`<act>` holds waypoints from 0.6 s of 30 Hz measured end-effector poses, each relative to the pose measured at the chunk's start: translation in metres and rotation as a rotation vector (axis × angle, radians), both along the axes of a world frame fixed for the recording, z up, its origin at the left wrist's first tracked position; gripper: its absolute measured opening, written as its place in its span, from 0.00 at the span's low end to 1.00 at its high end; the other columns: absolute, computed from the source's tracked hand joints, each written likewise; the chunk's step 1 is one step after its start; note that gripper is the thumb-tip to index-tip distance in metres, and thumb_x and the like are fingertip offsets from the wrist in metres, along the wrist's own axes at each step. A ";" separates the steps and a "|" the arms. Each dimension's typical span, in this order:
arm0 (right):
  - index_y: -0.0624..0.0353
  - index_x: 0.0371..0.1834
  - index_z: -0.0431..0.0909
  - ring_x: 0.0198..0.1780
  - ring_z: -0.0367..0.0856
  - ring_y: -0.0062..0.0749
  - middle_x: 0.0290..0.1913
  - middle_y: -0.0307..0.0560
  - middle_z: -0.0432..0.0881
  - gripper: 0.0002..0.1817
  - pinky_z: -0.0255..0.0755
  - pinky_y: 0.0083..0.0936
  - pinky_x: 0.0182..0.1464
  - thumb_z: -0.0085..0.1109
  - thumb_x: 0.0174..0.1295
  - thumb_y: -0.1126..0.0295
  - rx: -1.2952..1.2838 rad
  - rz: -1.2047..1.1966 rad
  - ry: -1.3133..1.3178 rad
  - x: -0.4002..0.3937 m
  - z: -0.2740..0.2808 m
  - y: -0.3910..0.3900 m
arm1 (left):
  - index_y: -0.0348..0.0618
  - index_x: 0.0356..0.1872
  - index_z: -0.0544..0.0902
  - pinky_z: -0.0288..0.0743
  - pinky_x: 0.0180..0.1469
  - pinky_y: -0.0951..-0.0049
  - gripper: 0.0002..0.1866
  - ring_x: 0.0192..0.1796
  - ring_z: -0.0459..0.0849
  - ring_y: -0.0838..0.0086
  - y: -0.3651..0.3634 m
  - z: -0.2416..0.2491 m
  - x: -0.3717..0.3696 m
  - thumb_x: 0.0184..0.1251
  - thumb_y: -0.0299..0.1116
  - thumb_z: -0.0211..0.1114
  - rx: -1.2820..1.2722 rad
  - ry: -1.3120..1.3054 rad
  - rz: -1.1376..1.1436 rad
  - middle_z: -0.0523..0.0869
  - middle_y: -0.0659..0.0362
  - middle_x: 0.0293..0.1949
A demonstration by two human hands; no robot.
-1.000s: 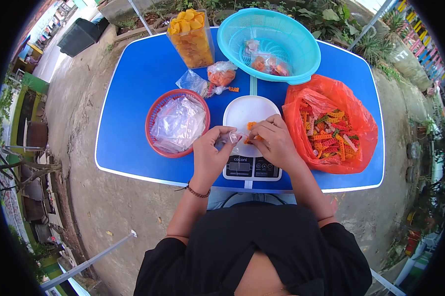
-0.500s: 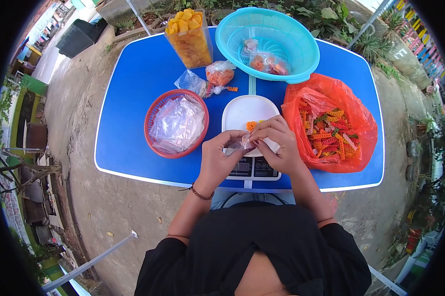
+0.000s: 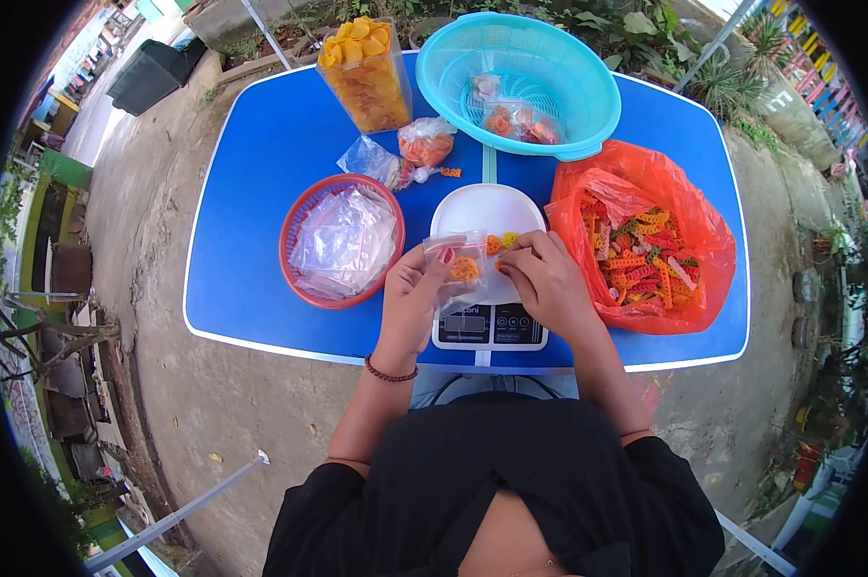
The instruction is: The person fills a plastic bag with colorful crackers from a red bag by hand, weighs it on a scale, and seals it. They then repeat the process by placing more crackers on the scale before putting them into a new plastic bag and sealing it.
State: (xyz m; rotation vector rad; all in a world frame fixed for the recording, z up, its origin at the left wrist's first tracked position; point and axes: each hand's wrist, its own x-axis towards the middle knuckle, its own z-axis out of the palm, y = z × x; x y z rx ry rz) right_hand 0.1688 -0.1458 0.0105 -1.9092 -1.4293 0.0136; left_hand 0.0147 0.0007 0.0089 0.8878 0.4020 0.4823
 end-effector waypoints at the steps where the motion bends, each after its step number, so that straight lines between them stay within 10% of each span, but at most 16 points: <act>1: 0.61 0.45 0.85 0.46 0.80 0.42 0.44 0.47 0.80 0.09 0.77 0.35 0.48 0.62 0.62 0.81 0.038 0.001 0.027 0.002 -0.004 0.002 | 0.32 0.58 0.81 0.87 0.55 0.66 0.14 0.49 0.91 0.68 0.000 0.001 0.000 0.78 0.29 0.63 -0.006 0.003 -0.009 0.89 0.47 0.53; 11: 0.63 0.45 0.84 0.39 0.82 0.29 0.42 0.47 0.83 0.07 0.76 0.23 0.42 0.64 0.66 0.82 0.516 0.006 0.878 -0.021 0.019 0.012 | 0.29 0.53 0.82 0.90 0.43 0.76 0.16 0.46 0.90 0.74 -0.010 0.004 0.001 0.66 0.23 0.74 0.363 0.169 -0.036 0.90 0.51 0.46; 18: 0.59 0.46 0.87 0.42 0.82 0.30 0.42 0.46 0.84 0.09 0.74 0.24 0.43 0.69 0.63 0.77 0.303 0.099 0.290 0.000 0.018 0.007 | 0.29 0.56 0.81 0.88 0.49 0.75 0.19 0.48 0.90 0.73 -0.010 0.003 0.001 0.67 0.23 0.73 0.398 0.124 -0.056 0.90 0.50 0.47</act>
